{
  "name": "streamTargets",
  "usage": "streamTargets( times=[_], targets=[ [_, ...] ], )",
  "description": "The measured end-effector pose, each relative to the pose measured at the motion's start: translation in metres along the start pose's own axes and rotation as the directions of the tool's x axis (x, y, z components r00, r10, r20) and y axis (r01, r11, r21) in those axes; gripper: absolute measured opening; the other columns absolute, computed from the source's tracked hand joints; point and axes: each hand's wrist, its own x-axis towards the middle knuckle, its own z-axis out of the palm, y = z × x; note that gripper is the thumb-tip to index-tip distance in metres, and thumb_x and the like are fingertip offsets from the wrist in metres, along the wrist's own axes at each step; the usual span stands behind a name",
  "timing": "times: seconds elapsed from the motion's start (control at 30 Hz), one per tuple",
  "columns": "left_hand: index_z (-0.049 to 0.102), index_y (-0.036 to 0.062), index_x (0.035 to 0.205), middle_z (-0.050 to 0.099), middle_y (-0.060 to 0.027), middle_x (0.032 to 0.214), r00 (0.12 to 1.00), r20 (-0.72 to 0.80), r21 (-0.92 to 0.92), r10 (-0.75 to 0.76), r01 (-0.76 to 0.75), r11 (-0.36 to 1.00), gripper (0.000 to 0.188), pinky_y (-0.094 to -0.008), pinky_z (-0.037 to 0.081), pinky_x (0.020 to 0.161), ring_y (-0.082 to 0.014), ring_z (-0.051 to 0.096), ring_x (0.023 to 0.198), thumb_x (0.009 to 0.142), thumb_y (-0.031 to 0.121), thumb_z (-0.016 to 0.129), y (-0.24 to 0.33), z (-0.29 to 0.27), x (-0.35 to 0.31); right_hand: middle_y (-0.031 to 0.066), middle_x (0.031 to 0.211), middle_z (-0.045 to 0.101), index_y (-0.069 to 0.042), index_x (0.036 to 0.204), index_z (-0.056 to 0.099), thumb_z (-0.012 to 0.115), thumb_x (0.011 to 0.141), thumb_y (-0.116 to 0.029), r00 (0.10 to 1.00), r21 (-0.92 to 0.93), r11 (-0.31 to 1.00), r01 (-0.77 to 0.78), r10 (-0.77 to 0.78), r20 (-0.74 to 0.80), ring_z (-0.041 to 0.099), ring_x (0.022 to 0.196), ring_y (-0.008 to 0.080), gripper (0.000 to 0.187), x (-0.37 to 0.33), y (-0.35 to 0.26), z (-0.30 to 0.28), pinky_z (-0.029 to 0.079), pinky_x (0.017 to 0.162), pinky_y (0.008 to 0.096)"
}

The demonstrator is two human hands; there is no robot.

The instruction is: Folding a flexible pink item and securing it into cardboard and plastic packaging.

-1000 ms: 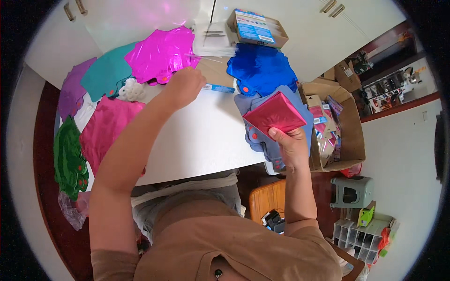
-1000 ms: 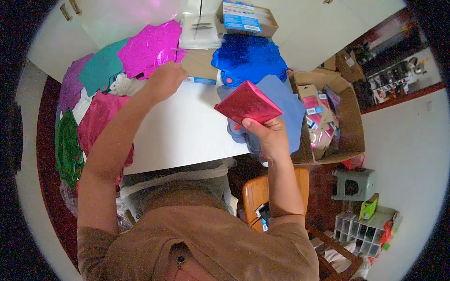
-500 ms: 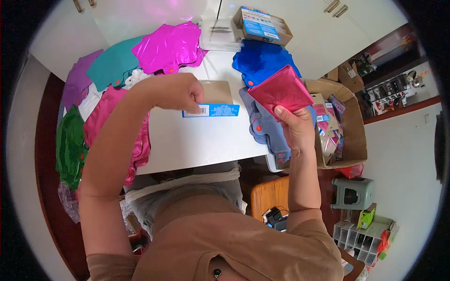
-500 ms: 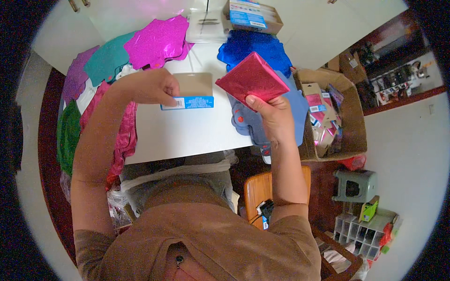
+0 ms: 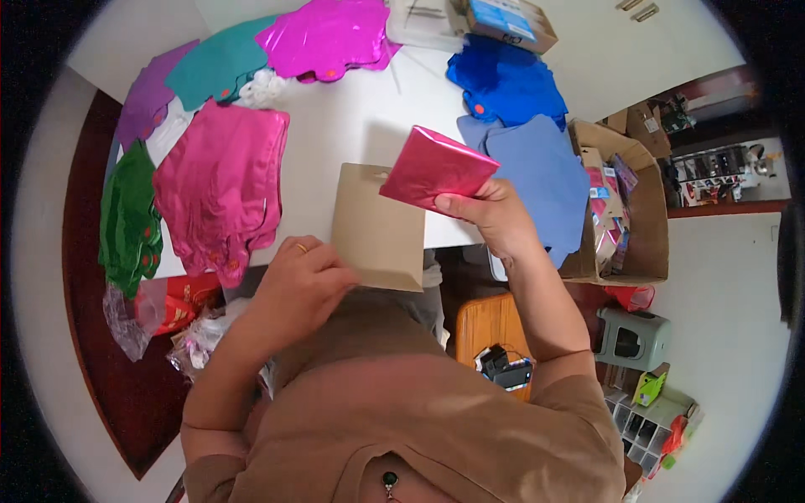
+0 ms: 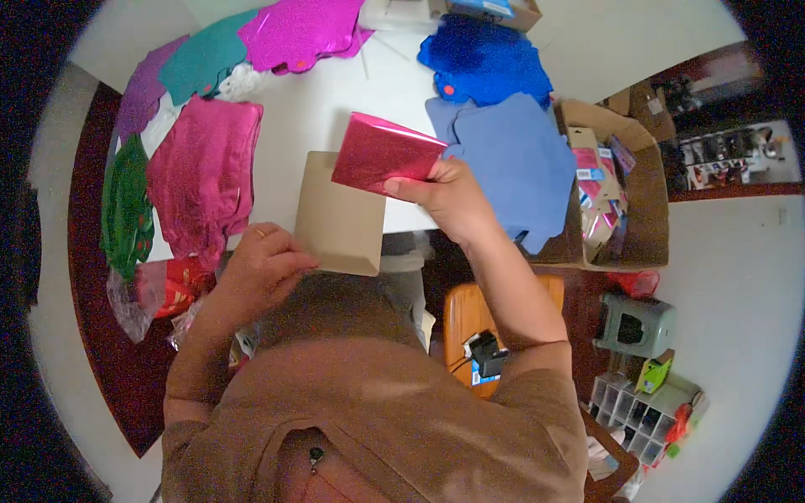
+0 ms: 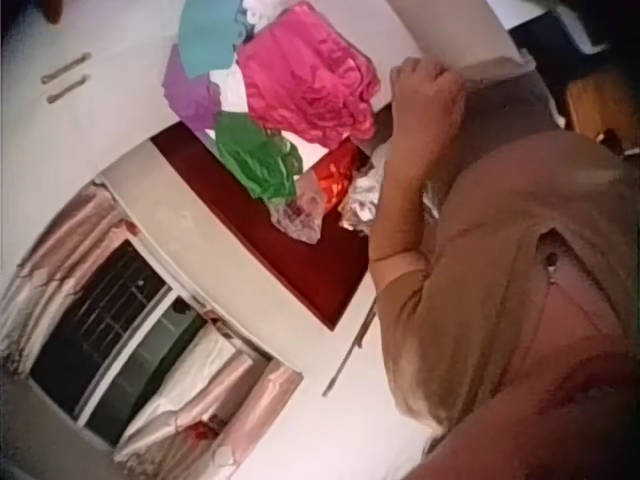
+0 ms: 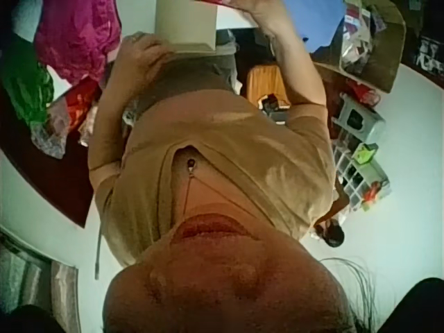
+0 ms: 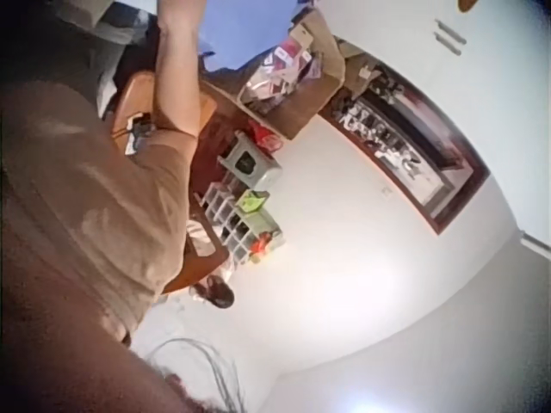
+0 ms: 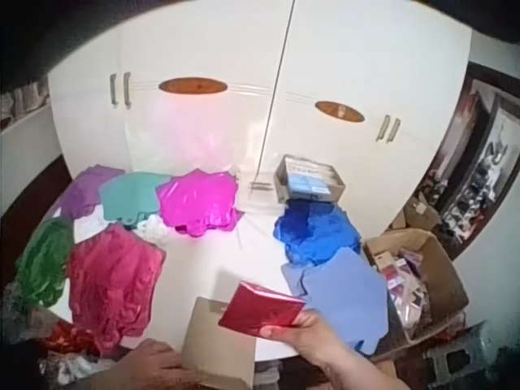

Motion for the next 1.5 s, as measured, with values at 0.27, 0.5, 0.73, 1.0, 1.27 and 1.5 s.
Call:
streamTargets(
  times=[0.27,0.5,0.73,1.0,1.27,1.5],
  targets=[
    [0.057,0.0058,0.108,0.057,-0.0093,0.089,0.848,-0.444,-0.208,-0.290,0.217,0.954,0.043,-0.0372,0.044,0.080,-0.0247,0.055,0.086,0.069,0.006,0.074,-0.004,0.061,-0.078,0.0051,0.092,0.070,-0.002,0.096,0.070,0.070,0.081,-0.003,0.986,-0.128,0.979,-0.161,0.166,0.033,0.063,0.083,0.0103,0.015,-0.009,0.009,0.030,0.049,0.080,0.0252],
    [0.054,0.0023,0.119,0.061,-0.0098,0.108,0.768,0.276,-0.890,-0.578,0.431,0.148,0.039,-0.0320,0.046,0.085,-0.0176,0.058,0.097,0.086,0.020,0.066,-0.017,0.085,-0.075,0.0041,0.092,0.070,-0.005,0.098,0.070,0.071,0.081,-0.006,0.987,-0.088,0.984,-0.158,0.154,-0.047,0.062,0.079,0.0093,0.017,-0.022,0.016,0.035,0.048,0.073,0.0233],
    [0.058,0.0051,0.111,0.062,-0.0113,0.101,0.904,-0.149,-0.205,-0.401,0.368,0.907,0.035,-0.0374,0.047,0.081,-0.0250,0.059,0.092,0.079,0.016,0.068,0.009,0.028,-0.062,-0.0009,0.082,0.068,-0.008,0.088,0.070,0.073,0.078,-0.009,0.985,-0.051,0.999,0.000,-0.009,-0.170,0.056,0.067,0.0057,0.011,-0.055,0.017,0.024,0.043,0.061,0.0203],
    [0.064,0.0064,0.099,0.063,-0.0108,0.092,0.976,-0.048,0.203,0.213,-0.200,0.959,0.024,-0.0381,0.047,0.079,-0.0281,0.061,0.089,0.076,0.014,0.065,-0.046,0.022,-0.006,-0.0042,0.073,0.065,-0.013,0.081,0.068,0.075,0.076,-0.009,0.965,0.063,0.993,0.103,-0.084,-0.249,0.048,0.057,0.0031,0.009,-0.055,0.005,0.015,0.035,0.052,0.0191],
    [0.070,0.0006,0.081,0.064,-0.0052,0.072,0.930,0.024,-0.471,-0.367,0.334,0.817,0.017,-0.0259,0.043,0.060,-0.0100,0.056,0.067,0.079,0.018,0.071,-0.059,0.002,0.057,-0.0038,0.074,0.065,-0.013,0.082,0.067,0.074,0.078,-0.011,0.963,0.070,0.995,0.069,-0.048,-0.264,0.050,0.057,0.0033,0.008,-0.028,0.006,-0.012,0.037,0.053,0.0193],
    [0.068,0.0004,0.078,0.060,-0.0033,0.068,0.901,0.053,-0.486,-0.431,0.400,0.777,0.021,-0.0249,0.042,0.057,-0.0082,0.052,0.063,0.073,0.019,0.076,-0.057,0.004,0.056,-0.0028,0.074,0.066,-0.012,0.083,0.068,0.073,0.079,-0.011,0.976,0.168,0.985,0.048,-0.010,-0.219,0.053,0.059,0.0039,0.006,-0.016,0.005,-0.013,0.040,0.054,0.0194]
  ],
)
